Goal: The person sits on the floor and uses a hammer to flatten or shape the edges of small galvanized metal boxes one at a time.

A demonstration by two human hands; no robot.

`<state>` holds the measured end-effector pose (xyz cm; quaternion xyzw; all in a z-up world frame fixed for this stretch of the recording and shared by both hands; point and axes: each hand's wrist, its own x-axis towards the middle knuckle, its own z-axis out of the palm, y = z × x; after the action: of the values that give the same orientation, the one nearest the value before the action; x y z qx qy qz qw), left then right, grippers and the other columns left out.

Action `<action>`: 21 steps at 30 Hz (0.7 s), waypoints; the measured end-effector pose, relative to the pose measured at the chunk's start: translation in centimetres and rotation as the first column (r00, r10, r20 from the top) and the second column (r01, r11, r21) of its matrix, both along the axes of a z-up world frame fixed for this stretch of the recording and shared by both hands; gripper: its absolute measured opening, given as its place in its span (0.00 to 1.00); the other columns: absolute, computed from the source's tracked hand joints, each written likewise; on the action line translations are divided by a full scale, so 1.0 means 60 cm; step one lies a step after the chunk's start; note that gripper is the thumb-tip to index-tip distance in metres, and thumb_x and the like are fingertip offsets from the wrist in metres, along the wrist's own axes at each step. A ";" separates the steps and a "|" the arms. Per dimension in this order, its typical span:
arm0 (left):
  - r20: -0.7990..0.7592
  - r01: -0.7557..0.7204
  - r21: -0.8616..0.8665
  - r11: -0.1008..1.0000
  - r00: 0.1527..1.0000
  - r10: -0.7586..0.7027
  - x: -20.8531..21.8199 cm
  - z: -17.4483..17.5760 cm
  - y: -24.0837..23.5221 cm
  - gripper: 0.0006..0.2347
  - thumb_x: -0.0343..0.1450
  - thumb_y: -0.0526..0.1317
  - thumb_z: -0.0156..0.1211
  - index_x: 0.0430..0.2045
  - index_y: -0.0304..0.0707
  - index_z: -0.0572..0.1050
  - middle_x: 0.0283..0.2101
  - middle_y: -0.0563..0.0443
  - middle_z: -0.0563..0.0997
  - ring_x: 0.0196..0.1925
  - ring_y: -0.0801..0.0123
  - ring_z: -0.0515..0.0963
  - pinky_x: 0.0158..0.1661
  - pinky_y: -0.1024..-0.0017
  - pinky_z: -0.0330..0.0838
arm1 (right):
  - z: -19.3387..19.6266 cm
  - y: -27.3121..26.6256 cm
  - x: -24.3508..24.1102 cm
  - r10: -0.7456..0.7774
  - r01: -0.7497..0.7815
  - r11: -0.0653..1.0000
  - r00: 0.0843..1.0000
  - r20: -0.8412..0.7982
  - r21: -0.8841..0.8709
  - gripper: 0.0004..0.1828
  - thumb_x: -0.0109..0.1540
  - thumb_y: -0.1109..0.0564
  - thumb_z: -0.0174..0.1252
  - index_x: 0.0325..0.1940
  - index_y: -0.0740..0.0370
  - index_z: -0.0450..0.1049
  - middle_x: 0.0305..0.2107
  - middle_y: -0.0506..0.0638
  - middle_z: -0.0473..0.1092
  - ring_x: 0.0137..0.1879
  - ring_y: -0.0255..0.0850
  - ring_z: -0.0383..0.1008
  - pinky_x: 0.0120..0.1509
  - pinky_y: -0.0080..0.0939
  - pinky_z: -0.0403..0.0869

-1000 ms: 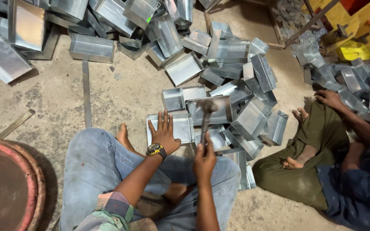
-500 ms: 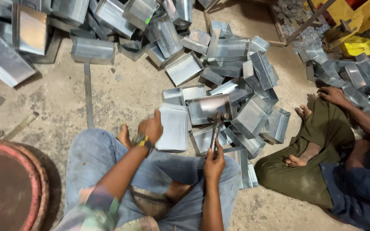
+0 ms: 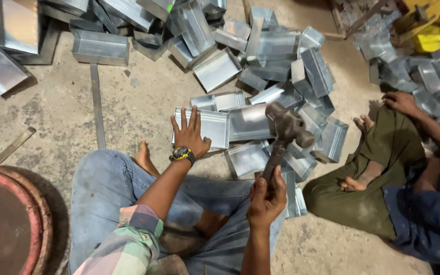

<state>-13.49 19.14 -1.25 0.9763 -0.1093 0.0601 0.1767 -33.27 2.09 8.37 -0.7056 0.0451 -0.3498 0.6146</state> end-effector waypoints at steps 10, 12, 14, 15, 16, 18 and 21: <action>-0.200 -0.052 0.078 0.996 0.977 0.067 0.015 0.010 -0.019 0.38 0.65 0.56 0.52 0.60 0.14 0.66 0.80 0.38 0.37 0.80 0.41 0.36 0.73 0.41 0.31 | -0.071 0.031 0.019 -0.218 -0.048 0.913 0.781 -0.585 -0.404 0.26 0.64 0.62 0.59 0.68 0.57 0.71 0.25 0.48 0.73 0.25 0.33 0.70 0.32 0.33 0.69; -0.164 -0.094 0.104 0.990 0.980 0.110 0.016 0.015 -0.023 0.40 0.63 0.56 0.53 0.61 0.11 0.62 0.78 0.37 0.36 0.78 0.41 0.36 0.70 0.40 0.30 | -0.061 0.039 0.011 -0.218 0.027 0.939 0.819 -0.530 -0.344 0.26 0.64 0.62 0.59 0.68 0.57 0.71 0.24 0.49 0.73 0.26 0.33 0.68 0.31 0.34 0.68; -0.181 -0.092 0.102 0.991 0.977 0.109 0.013 0.018 -0.031 0.41 0.62 0.56 0.53 0.62 0.12 0.62 0.78 0.37 0.35 0.78 0.41 0.35 0.70 0.40 0.30 | -0.040 0.038 0.007 -0.180 0.093 0.972 0.886 -0.428 -0.215 0.26 0.66 0.62 0.57 0.70 0.58 0.70 0.25 0.48 0.71 0.27 0.30 0.65 0.29 0.33 0.66; -0.199 -0.091 0.108 0.990 0.974 0.111 0.001 0.018 -0.030 0.41 0.62 0.56 0.53 0.62 0.13 0.62 0.78 0.37 0.35 0.78 0.40 0.35 0.70 0.40 0.29 | -0.029 0.038 -0.001 -0.136 0.087 0.985 0.921 -0.364 -0.148 0.26 0.67 0.62 0.56 0.70 0.59 0.69 0.25 0.47 0.70 0.26 0.30 0.65 0.28 0.32 0.65; -0.236 -0.081 0.119 0.990 0.966 0.107 -0.012 0.019 -0.028 0.41 0.63 0.56 0.53 0.62 0.12 0.62 0.78 0.37 0.35 0.78 0.40 0.34 0.70 0.40 0.29 | -0.017 0.037 -0.006 -0.096 0.076 0.994 0.951 -0.295 -0.081 0.26 0.67 0.62 0.56 0.71 0.59 0.68 0.26 0.46 0.69 0.26 0.29 0.65 0.27 0.30 0.65; -0.300 -0.048 0.148 0.988 0.950 0.091 -0.033 0.026 -0.023 0.41 0.64 0.57 0.53 0.62 0.11 0.61 0.78 0.36 0.34 0.78 0.39 0.33 0.69 0.39 0.29 | -0.003 0.040 -0.004 -0.058 0.064 0.997 0.985 -0.162 0.033 0.26 0.67 0.62 0.55 0.71 0.59 0.65 0.26 0.45 0.69 0.24 0.27 0.64 0.26 0.28 0.64; -0.358 -0.068 0.117 0.991 0.928 0.106 -0.068 0.037 -0.017 0.39 0.64 0.56 0.52 0.61 0.13 0.62 0.79 0.37 0.34 0.79 0.39 0.33 0.70 0.38 0.28 | -0.009 0.042 0.019 -0.072 0.078 0.995 0.994 -0.084 0.065 0.27 0.67 0.62 0.55 0.71 0.59 0.63 0.27 0.45 0.69 0.24 0.26 0.62 0.25 0.26 0.62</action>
<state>-17.58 18.12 0.96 0.9823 -0.0340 -0.1194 0.1405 -32.13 4.62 7.83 -0.6957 0.1084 -0.3418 0.6224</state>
